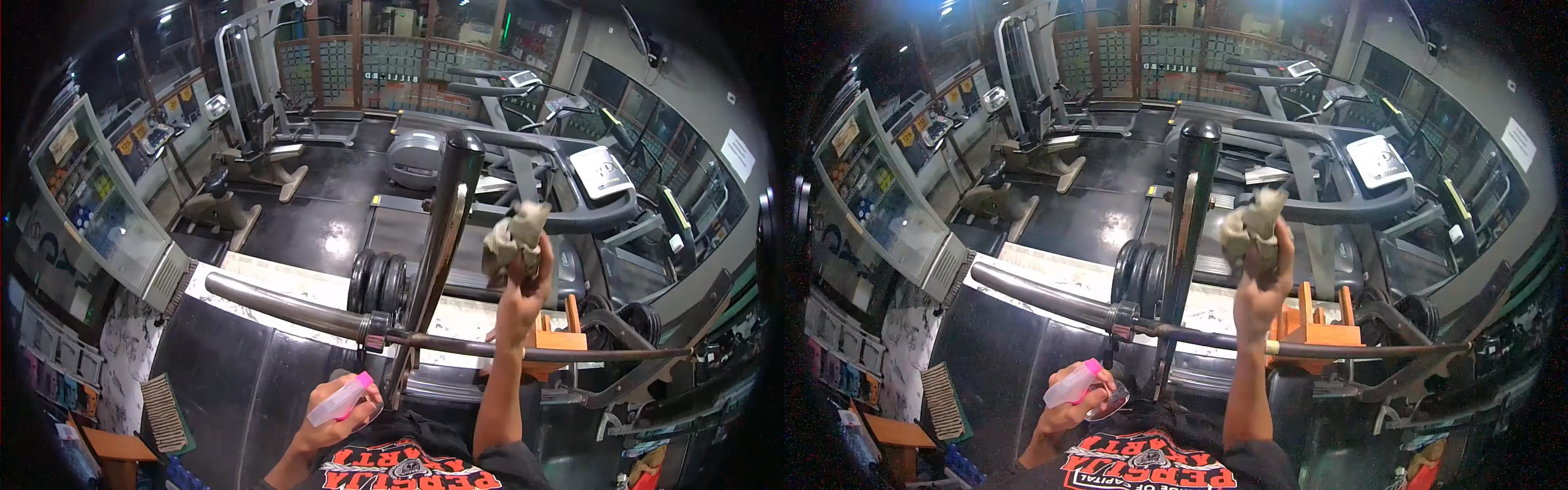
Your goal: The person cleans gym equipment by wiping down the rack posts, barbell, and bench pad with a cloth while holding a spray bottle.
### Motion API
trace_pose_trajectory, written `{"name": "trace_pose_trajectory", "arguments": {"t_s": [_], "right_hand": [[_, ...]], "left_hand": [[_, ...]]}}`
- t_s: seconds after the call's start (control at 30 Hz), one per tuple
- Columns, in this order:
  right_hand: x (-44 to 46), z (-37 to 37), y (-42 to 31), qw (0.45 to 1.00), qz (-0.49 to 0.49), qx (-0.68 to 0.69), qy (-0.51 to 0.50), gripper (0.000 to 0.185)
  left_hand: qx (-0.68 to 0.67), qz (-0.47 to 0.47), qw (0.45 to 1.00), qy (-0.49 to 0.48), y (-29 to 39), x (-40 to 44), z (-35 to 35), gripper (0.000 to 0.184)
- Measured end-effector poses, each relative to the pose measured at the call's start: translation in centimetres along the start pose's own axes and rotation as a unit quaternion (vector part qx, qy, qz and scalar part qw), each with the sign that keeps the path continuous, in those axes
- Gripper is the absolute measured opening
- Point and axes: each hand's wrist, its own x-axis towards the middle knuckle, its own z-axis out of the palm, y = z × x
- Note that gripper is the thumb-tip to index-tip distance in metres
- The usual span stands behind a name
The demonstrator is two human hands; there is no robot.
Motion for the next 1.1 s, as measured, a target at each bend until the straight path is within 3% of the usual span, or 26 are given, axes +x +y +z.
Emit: {"name": "trace_pose_trajectory", "arguments": {"t_s": [0.07,0.1,0.13,0.2,0.3,0.33,0.4,0.47,0.53,0.6,0.67,0.77,0.83,0.87,0.93,0.97,1.0,1.1], "right_hand": [[0.4,2.3,0.1,0.998,0.013,0.055,0.006,0.053],[0.8,3.5,1.1,0.993,-0.110,-0.038,-0.018,0.051],[0.8,4.5,1.7,0.976,-0.173,-0.117,-0.065,0.049],[-2.6,4.4,4.7,0.988,-0.105,-0.102,-0.040,0.047],[-6.3,2.2,3.9,0.987,-0.015,-0.122,-0.102,0.058],[-7.4,1.1,3.5,0.969,-0.017,-0.204,-0.141,0.059],[-8.6,-1.6,2.2,0.914,0.076,-0.288,-0.275,0.051],[-8.6,-2.7,1.8,0.856,0.057,-0.386,-0.339,0.047],[-7.2,-2.9,0.8,0.848,0.151,-0.356,-0.362,0.047],[-5.9,-3.0,1.8,0.892,0.180,-0.240,-0.338,0.049],[-5.0,-2.3,1.5,0.947,0.178,-0.159,-0.217,0.049],[-3.2,-0.5,0.4,0.994,0.073,-0.014,-0.081,0.055],[-2.8,1.6,0.3,0.997,-0.022,0.074,-0.002,0.059],[-3.0,2.2,0.7,0.998,-0.010,0.062,0.022,0.055],[-2.6,3.2,1.7,0.983,-0.145,-0.108,-0.035,0.052],[-3.1,3.6,1.5,0.982,-0.114,-0.095,-0.116,0.053],[-4.3,3.9,2.2,0.990,-0.086,-0.070,-0.085,0.058],[-7.4,1.6,3.2,0.983,-0.022,-0.118,-0.136,0.052]], "left_hand": [[0.025,0.003,1.000,-0.004,0.2,-0.2,0.5,0.017],[0.006,-0.023,1.000,0.004,0.4,-0.5,0.9,0.017],[-0.013,-0.050,0.999,0.011,0.6,-0.7,1.3,0.018],[-0.003,-0.025,1.000,0.014,0.0,-0.9,1.5,0.018],[0.006,-0.013,1.000,0.020,-0.4,-1.3,1.3,0.019],[-0.001,-0.035,0.999,0.021,-0.6,-1.4,1.2,0.020],[-0.024,-0.050,0.998,0.016,-1.0,-1.2,1.2,0.021],[-0.027,-0.063,0.998,0.006,-1.2,-0.7,1.6,0.021],[-0.026,-0.069,0.997,-0.012,-0.9,-0.2,2.1,0.021],[-0.021,-0.063,0.997,-0.024,-0.7,0.3,2.1,0.020],[-0.043,-0.064,0.997,-0.020,-0.8,0.2,1.9,0.021],[-0.045,-0.070,0.996,-0.012,-1.0,0.4,1.8,0.021],[-0.039,-0.059,0.997,-0.009,-1.2,0.5,1.9,0.022],[-0.035,-0.061,0.997,-0.009,-1.1,0.5,2.1,0.022],[-0.031,-0.060,0.998,-0.006,-1.0,0.5,2.4,0.022],[-0.037,-0.065,0.997,-0.005,-1.0,0.5,2.5,0.022],[-0.043,-0.069,0.997,-0.004,-1.0,0.5,2.5,0.022],[-0.041,-0.069,0.997,0.007,-1.5,0.3,2.4,0.022]]}}
